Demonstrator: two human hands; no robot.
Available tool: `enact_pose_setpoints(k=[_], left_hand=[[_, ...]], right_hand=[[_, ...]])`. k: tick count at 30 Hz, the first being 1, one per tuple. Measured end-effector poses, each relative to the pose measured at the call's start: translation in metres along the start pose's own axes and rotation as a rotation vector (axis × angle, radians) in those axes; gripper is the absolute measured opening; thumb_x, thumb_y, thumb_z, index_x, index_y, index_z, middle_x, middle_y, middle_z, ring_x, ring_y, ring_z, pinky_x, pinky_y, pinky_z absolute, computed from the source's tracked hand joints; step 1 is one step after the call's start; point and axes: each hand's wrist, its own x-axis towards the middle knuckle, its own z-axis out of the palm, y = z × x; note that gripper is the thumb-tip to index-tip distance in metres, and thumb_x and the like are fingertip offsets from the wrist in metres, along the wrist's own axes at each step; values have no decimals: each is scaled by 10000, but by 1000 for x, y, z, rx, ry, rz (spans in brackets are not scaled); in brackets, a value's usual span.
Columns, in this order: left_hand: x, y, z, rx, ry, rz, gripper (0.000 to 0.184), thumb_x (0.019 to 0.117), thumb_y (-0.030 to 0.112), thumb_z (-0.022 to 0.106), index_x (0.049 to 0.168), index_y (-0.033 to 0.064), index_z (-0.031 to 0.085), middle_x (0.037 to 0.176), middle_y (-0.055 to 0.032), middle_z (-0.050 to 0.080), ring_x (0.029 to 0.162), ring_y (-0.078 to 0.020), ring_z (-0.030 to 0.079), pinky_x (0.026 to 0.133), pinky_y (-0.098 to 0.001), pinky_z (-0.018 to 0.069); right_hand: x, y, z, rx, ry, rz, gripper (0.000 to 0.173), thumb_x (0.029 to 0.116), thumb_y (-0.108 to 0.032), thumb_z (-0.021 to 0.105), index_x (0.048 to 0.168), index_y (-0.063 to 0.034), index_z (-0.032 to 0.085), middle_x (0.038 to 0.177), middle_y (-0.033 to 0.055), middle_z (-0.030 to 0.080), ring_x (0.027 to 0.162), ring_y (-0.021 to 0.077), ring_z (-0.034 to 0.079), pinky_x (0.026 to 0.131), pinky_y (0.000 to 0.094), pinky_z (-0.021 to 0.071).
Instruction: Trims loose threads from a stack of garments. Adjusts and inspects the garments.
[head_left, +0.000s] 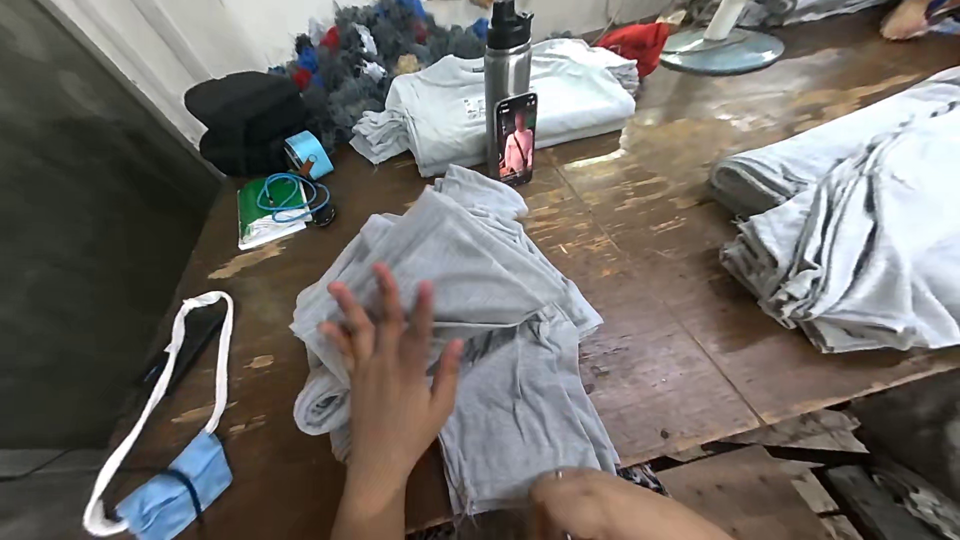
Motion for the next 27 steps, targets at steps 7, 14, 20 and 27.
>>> enact_pose_setpoints(k=[7, 14, 20, 27], left_hand=[[-7, 0, 23, 304, -272, 0, 561, 1018, 577, 388, 1511, 345, 525, 1640, -83, 377, 1506, -523, 236, 1050, -878, 71], [-80, 39, -1, -228, -49, 35, 364, 983, 560, 578, 977, 228, 727, 1027, 67, 753, 1194, -123, 614, 1082, -370, 425], [-135, 47, 14, -427, -79, -206, 162, 856, 62, 701, 993, 108, 775, 930, -51, 623, 951, -53, 603, 875, -135, 497], [-131, 54, 13, -561, -6, -406, 273, 916, 76, 701, 1153, -59, 716, 1016, -81, 757, 916, 1, 697, 835, -153, 563]], right_hand=[[-7, 24, -6, -290, 78, 132, 209, 895, -202, 734, 952, -24, 643, 905, 129, 652, 873, 252, 642, 811, 384, 536], [-16, 34, -7, -122, 180, 173, 88, 900, -90, 659, 926, -15, 620, 866, 116, 629, 819, 168, 619, 760, 292, 533], [-5, 24, -27, -92, 319, -15, 132, 957, -138, 604, 887, -84, 506, 924, 89, 606, 825, 124, 606, 730, 242, 527], [28, 37, -18, -339, 607, 13, 112, 922, -69, 577, 862, -55, 483, 1004, 108, 574, 873, 75, 577, 751, 143, 490]])
